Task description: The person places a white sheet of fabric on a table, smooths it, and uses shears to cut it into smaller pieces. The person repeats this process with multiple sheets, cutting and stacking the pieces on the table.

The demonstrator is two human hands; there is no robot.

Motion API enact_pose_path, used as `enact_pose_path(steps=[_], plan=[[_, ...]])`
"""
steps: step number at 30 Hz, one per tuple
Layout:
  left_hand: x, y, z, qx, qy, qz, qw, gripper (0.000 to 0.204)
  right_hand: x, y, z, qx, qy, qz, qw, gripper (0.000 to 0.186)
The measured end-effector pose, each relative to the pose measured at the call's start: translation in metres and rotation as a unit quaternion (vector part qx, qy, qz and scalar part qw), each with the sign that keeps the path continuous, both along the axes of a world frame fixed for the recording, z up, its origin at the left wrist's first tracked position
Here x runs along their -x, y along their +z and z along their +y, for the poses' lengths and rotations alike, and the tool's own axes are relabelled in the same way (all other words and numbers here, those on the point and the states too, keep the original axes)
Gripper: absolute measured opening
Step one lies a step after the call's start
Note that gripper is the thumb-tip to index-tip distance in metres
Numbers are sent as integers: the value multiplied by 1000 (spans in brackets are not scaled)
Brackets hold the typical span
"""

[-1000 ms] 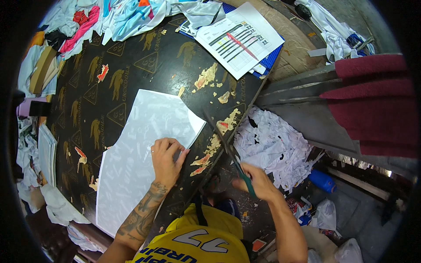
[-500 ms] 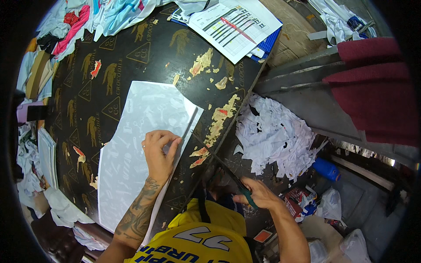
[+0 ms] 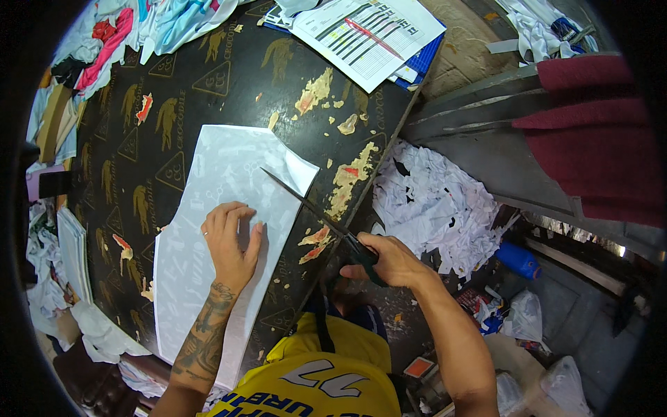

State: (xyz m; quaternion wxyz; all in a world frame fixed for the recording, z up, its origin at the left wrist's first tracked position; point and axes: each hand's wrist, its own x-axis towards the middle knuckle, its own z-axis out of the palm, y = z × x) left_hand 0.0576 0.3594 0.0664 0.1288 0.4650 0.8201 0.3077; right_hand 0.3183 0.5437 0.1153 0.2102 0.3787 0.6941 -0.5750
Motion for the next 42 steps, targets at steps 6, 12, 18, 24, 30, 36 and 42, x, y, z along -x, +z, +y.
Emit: enact_pose_path(steps=[6,12,18,24,30,36,42], plan=[[3,-13,-11,-2,-47,44,998,42,-2,0,-11,-7,-17,0,1000,47],[3,-13,-11,8,-43,33,999,43,-3,3,-13,-47,10,-40,998,50],[3,-18,-11,0,-41,55,998,44,5,10,-27,4,-60,-98,993,52],[3,-18,-10,7,-41,47,998,44,10,6,-61,19,-118,-90,989,55],[3,-16,-11,19,-36,28,999,44,24,-7,-84,40,-163,-76,983,64],[4,-16,-8,12,-35,18,999,44,57,8,-91,2,-171,-129,977,60],[4,-19,-11,12,-34,25,999,45,91,12,-91,-42,-192,-106,975,72]])
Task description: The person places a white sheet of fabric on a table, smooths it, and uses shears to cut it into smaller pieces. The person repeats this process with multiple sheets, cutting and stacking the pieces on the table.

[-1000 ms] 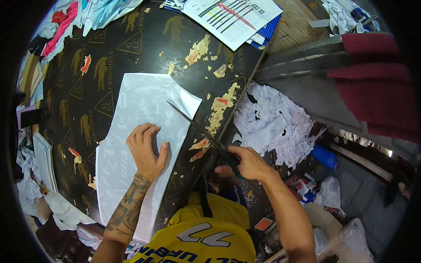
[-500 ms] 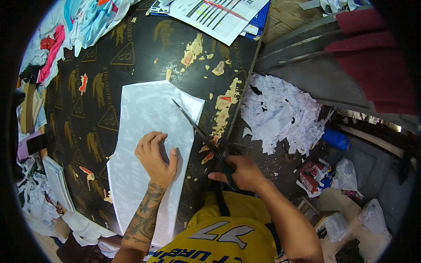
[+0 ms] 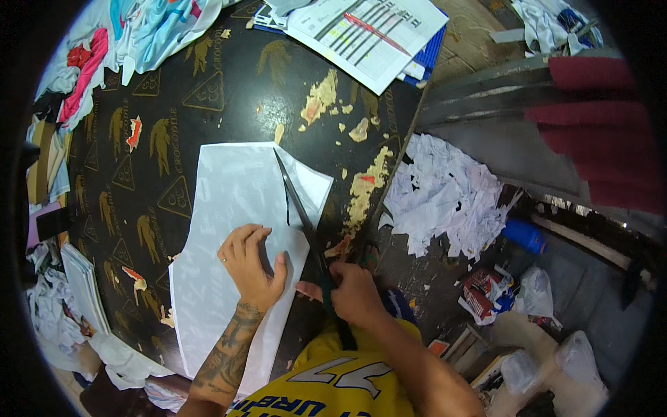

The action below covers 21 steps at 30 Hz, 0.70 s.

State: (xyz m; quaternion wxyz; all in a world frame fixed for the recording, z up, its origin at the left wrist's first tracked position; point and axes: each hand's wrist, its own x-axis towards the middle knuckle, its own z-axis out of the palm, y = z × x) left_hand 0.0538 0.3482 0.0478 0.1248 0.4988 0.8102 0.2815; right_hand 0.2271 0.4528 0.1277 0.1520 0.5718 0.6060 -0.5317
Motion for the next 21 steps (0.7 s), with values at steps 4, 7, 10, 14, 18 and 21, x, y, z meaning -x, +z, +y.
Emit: enact_pose_path(steps=[4,7,10,14,18,21], plan=[[0,0,0,12,8,-10,1000,47,3,-15,-4,-14,0,3,1000,73],[2,6,4,1,3,-16,1000,45,5,-24,1,-44,24,35,998,67],[3,15,8,-24,10,-17,1000,39,5,-19,33,-22,-33,118,992,66],[-7,23,7,36,23,-28,999,29,-3,0,136,-188,139,41,971,51],[-34,30,47,-23,99,-49,994,26,-6,6,228,-344,314,65,882,51],[-59,47,121,3,210,15,978,23,4,-8,264,-404,380,36,831,51]])
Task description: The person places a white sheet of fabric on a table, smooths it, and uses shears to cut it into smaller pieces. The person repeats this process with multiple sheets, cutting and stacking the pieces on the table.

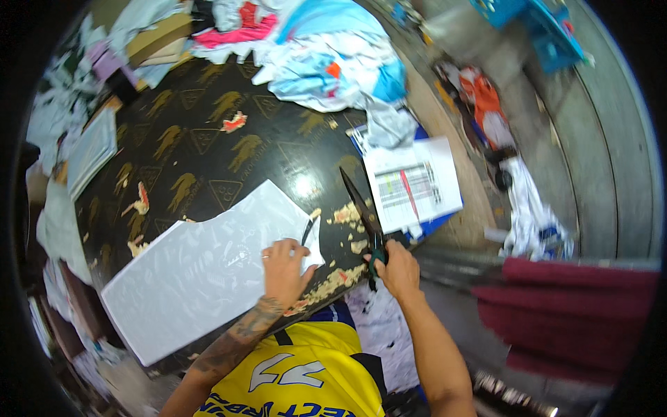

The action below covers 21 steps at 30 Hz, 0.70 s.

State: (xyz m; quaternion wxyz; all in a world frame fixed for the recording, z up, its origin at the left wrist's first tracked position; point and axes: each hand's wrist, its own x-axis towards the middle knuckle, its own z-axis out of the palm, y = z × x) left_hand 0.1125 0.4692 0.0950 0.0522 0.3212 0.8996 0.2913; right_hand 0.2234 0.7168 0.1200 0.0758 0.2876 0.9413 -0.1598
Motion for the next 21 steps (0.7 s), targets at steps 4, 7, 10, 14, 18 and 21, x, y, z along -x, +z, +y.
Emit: enact_pose_path(steps=[4,7,10,14,18,21], plan=[[-56,41,78,204,-242,-25,948,20,-3,-8,22,42,67,69,995,34],[-77,39,56,-231,-184,-131,946,21,9,3,29,58,97,58,992,33],[-81,0,4,19,131,-31,991,38,66,6,18,180,178,40,967,30],[-63,-51,-10,102,133,100,981,30,199,-46,-54,209,288,219,908,23],[-74,-15,-4,-58,180,3,982,17,242,-51,-88,99,413,102,900,21],[-126,58,-32,-287,328,-112,893,16,229,4,-94,296,350,-31,888,17]])
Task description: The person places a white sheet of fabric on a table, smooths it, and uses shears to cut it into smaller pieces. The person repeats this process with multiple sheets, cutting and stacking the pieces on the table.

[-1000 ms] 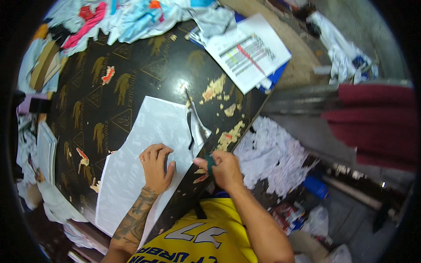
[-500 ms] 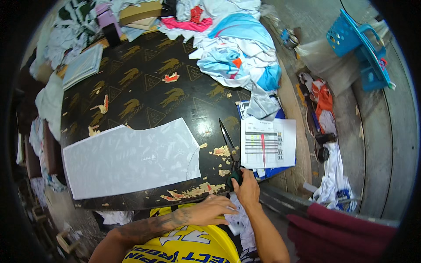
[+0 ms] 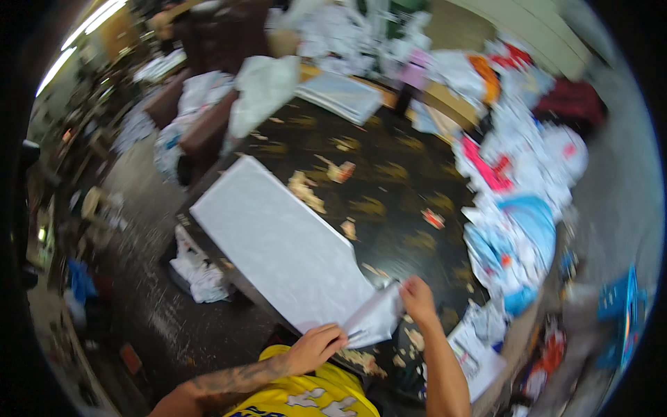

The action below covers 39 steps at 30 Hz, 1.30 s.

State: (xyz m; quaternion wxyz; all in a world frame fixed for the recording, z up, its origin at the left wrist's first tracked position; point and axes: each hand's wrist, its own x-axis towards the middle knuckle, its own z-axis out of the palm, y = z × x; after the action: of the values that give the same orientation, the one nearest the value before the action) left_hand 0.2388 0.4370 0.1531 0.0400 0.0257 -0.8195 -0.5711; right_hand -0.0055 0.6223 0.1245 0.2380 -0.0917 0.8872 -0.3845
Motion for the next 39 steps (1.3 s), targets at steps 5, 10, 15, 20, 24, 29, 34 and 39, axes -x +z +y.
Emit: enact_pose_path(steps=[5,10,15,20,24,29,34,39], plan=[[-73,45,-103,-130,468,-34,873,17,-12,78,-116,224,188,12,956,33],[-35,-33,-265,-70,577,25,813,22,-1,70,-334,82,253,202,943,51],[-5,-85,-318,180,598,38,780,55,-4,23,-372,157,120,206,959,45],[23,-93,-268,389,303,-80,866,80,-40,-14,-217,0,70,93,993,25],[94,-97,-272,437,85,-158,882,91,-61,-18,-67,-59,-51,135,988,23],[158,-82,-245,497,170,52,850,89,-41,-11,109,-154,-326,203,910,19],[139,-61,-118,352,51,30,934,76,-19,-18,238,-291,-411,241,830,27],[128,-43,-14,250,-95,24,963,53,5,-40,301,-339,-292,348,824,34]])
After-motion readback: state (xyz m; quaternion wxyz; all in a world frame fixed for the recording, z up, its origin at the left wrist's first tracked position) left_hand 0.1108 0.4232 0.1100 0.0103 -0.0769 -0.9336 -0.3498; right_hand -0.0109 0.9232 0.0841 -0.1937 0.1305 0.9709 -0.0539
